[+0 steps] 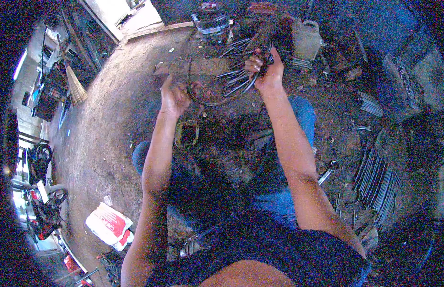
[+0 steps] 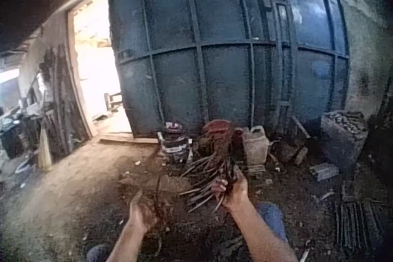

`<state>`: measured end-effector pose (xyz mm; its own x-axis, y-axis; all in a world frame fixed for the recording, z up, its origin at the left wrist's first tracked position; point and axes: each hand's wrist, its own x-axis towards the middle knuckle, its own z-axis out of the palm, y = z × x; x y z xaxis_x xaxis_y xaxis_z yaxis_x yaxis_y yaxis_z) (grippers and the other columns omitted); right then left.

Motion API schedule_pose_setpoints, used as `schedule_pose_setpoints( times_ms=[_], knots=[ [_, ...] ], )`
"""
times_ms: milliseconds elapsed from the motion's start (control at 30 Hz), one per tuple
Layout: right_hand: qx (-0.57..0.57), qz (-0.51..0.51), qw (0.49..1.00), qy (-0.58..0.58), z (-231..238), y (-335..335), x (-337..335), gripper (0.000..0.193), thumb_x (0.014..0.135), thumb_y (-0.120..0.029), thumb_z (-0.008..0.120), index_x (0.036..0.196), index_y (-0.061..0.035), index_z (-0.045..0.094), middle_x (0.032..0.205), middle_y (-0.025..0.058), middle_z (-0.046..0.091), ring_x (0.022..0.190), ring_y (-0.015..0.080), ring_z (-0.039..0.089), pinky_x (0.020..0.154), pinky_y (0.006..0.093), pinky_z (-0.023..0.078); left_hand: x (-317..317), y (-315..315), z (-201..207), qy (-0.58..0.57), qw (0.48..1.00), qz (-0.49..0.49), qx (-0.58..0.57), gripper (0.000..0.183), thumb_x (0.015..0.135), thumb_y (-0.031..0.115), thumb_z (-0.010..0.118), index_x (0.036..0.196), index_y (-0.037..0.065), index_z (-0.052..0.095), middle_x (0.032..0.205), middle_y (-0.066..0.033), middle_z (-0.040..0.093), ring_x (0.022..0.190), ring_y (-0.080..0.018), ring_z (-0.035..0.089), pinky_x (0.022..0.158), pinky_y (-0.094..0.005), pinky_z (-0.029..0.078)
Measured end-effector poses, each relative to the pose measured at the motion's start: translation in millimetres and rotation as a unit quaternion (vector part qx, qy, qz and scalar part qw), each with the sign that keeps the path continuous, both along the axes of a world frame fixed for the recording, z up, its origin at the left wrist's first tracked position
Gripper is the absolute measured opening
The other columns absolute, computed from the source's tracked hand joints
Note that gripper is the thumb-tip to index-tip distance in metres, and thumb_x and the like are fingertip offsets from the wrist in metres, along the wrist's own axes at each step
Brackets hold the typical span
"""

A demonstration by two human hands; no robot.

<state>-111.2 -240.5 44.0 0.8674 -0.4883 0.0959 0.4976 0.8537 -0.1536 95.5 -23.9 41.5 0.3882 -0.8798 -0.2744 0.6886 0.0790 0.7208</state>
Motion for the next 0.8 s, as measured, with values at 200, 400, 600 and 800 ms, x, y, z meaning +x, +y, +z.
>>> schedule_pose_setpoints(
  times_ms=[200,400,600,800],
  knots=[
    [-0.112,-0.029,0.984,0.138,26.4,49.8,29.7,0.044,0.093,-0.051,0.044,0.095,-0.0088,0.053,0.063,0.0015,0.037,0.054,0.0162,0.035,0.053,0.0286,0.034,-58.8,-29.3,-58.0,0.034,0.994,-0.042,0.093,0.060,0.093,0.054,0.033,0.125,0.006,0.053,0.116,-0.0111,0.062,0.106,-0.0265,0.056,0.094,-0.0417,0.042],
    [-0.235,-0.027,0.945,0.224,4.1,63.3,41.7,0.036,0.092,-0.050,0.050,0.101,-0.0159,0.048,0.070,0.0003,0.043,0.061,0.0136,0.044,0.059,0.0320,0.041,-129.6,-46.7,-58.3,0.000,0.995,0.033,-0.091,0.060,0.094,0.060,0.032,0.116,0.008,0.051,0.101,-0.0096,0.060,0.092,-0.0232,0.056,0.082,-0.0389,0.045],
    [-0.344,-0.096,0.874,0.330,11.5,47.1,30.2,0.052,0.092,-0.058,0.043,0.120,-0.0154,0.051,0.090,0.0015,0.057,0.080,0.0130,0.053,0.071,0.0297,0.041,-97.6,-37.6,-40.8,-0.110,0.991,0.079,0.015,0.047,0.092,0.057,0.047,0.071,0.014,0.044,0.059,0.0027,0.041,0.048,-0.0079,0.037,0.045,-0.0251,0.029],
    [-0.114,-0.255,0.854,0.439,-25.3,4.6,5.1,0.034,0.090,-0.041,0.049,0.111,-0.0142,0.055,0.087,0.0058,0.056,0.078,0.0179,0.052,0.074,0.0383,0.042,-56.5,-17.1,2.5,-0.265,0.936,0.233,0.016,0.042,0.091,0.045,0.056,0.069,0.012,0.044,0.055,0.0033,0.037,0.042,-0.0075,0.034,0.039,-0.0240,0.025]
  ],
)
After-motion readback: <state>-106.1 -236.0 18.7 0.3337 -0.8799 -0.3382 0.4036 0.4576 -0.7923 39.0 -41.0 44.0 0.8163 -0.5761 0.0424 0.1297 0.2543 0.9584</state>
